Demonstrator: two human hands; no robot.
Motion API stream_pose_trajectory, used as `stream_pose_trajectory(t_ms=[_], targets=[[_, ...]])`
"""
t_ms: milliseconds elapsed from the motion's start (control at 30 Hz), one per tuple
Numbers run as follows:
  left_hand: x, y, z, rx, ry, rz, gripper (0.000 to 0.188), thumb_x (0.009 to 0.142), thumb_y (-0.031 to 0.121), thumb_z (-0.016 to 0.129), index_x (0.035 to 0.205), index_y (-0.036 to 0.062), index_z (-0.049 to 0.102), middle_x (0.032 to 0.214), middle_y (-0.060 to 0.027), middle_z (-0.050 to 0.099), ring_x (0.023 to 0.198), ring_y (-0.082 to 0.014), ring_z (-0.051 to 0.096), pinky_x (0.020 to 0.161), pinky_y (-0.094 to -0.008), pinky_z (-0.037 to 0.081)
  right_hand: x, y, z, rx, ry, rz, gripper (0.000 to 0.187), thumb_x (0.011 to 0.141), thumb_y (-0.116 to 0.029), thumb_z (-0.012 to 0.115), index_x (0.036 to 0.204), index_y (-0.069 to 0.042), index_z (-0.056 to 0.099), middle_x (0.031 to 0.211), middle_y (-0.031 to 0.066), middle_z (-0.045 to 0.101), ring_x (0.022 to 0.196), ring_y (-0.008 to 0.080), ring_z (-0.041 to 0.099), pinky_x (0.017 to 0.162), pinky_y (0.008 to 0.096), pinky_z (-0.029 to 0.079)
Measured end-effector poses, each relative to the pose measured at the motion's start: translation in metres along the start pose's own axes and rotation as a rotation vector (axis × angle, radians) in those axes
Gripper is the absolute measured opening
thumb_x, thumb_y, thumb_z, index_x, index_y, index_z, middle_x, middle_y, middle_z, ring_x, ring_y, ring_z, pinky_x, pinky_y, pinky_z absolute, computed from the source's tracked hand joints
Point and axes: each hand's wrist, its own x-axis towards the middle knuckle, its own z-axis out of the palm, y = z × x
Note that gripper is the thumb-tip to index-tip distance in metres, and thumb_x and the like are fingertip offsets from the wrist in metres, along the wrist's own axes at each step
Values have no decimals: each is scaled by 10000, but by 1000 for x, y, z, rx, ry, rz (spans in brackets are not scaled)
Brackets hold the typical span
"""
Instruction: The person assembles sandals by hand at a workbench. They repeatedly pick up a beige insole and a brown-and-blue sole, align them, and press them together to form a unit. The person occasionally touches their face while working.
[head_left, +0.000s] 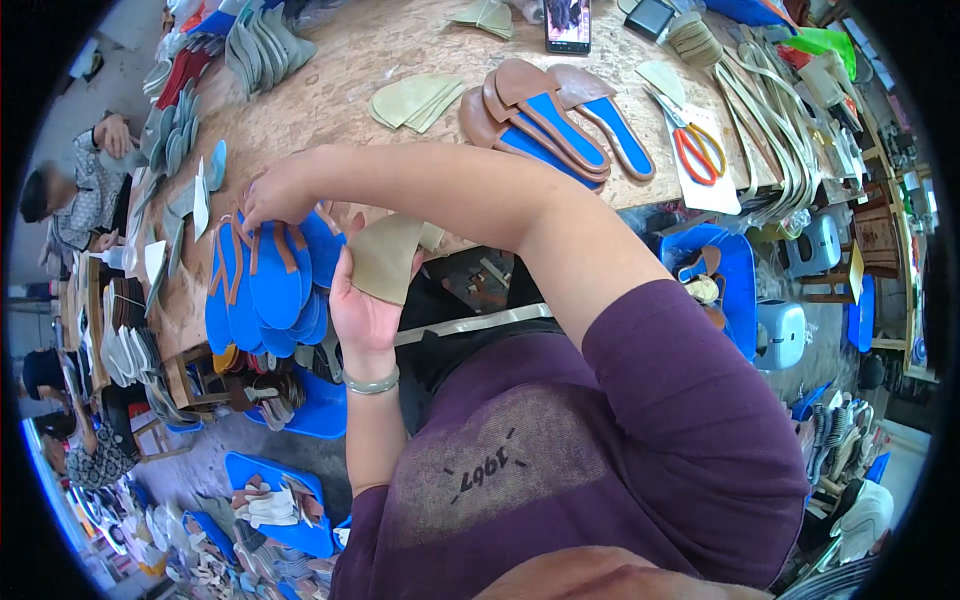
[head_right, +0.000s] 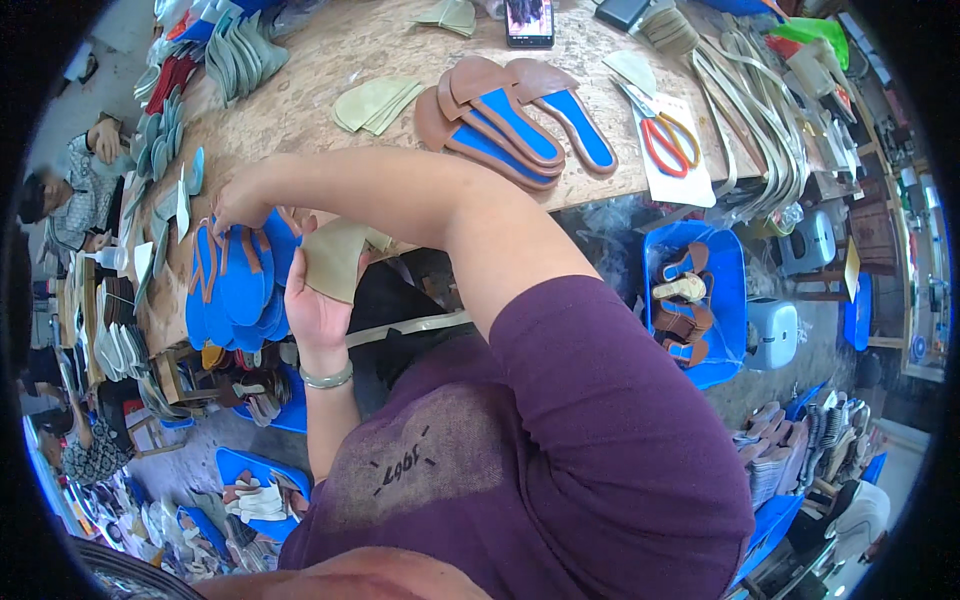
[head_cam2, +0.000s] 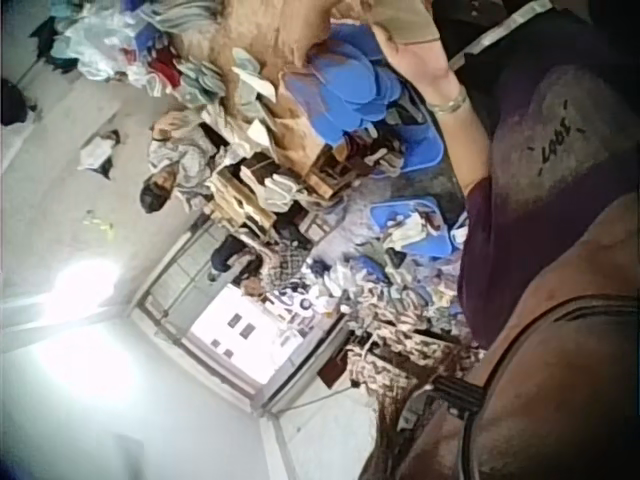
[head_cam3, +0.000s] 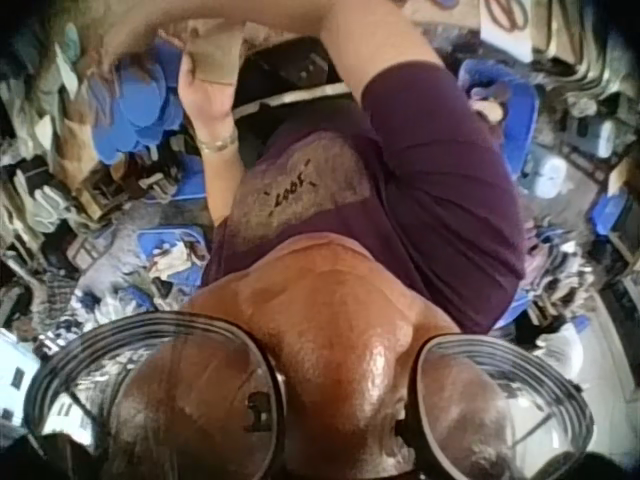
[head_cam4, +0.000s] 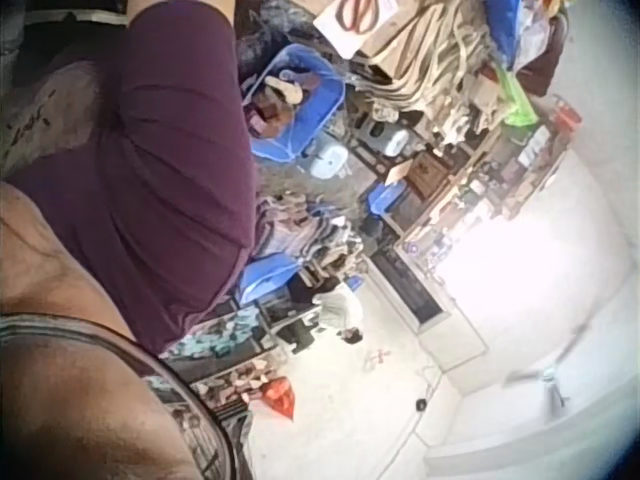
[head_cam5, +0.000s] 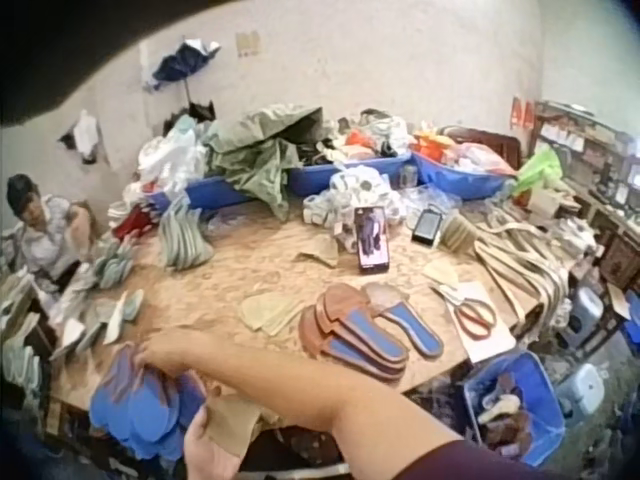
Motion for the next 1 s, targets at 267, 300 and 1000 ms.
stream_pose_trajectory(t_ms=[267, 300, 1000], targets=[[-2, -16, -11, 52, 77, -66, 444, 1022, 246, 379, 1378, -19, 403, 1368, -170, 505, 1257, -339, 508, 1026, -502, 453, -8, -5, 0, -70, 102, -40, 454, 793, -204, 667, 1242, -206, 599, 1133, 45, 619, 1133, 265, 571, 914, 447, 483], [-2, -17, -12, 61, 95, -77, 431, 1022, 247, 384, 1365, -11, 418, 1354, -165, 518, 1242, -329, 522, 1013, -495, 466, -5, -6, 7, -83, 60, -78, 446, 798, -209, 664, 1238, -194, 593, 1133, 51, 619, 1118, 267, 581, 908, 444, 488], [47, -34, 33, 77, 55, -71, 491, 1029, 262, 305, 1410, -44, 360, 1385, -193, 480, 1317, -319, 443, 1127, -441, 337, -242, -58, -107, 748, 718, 1075, 516, 865, -277, 641, 1295, -5, 553, 1027, 107, 663, 927, 158, 618, 814, 296, 492]])
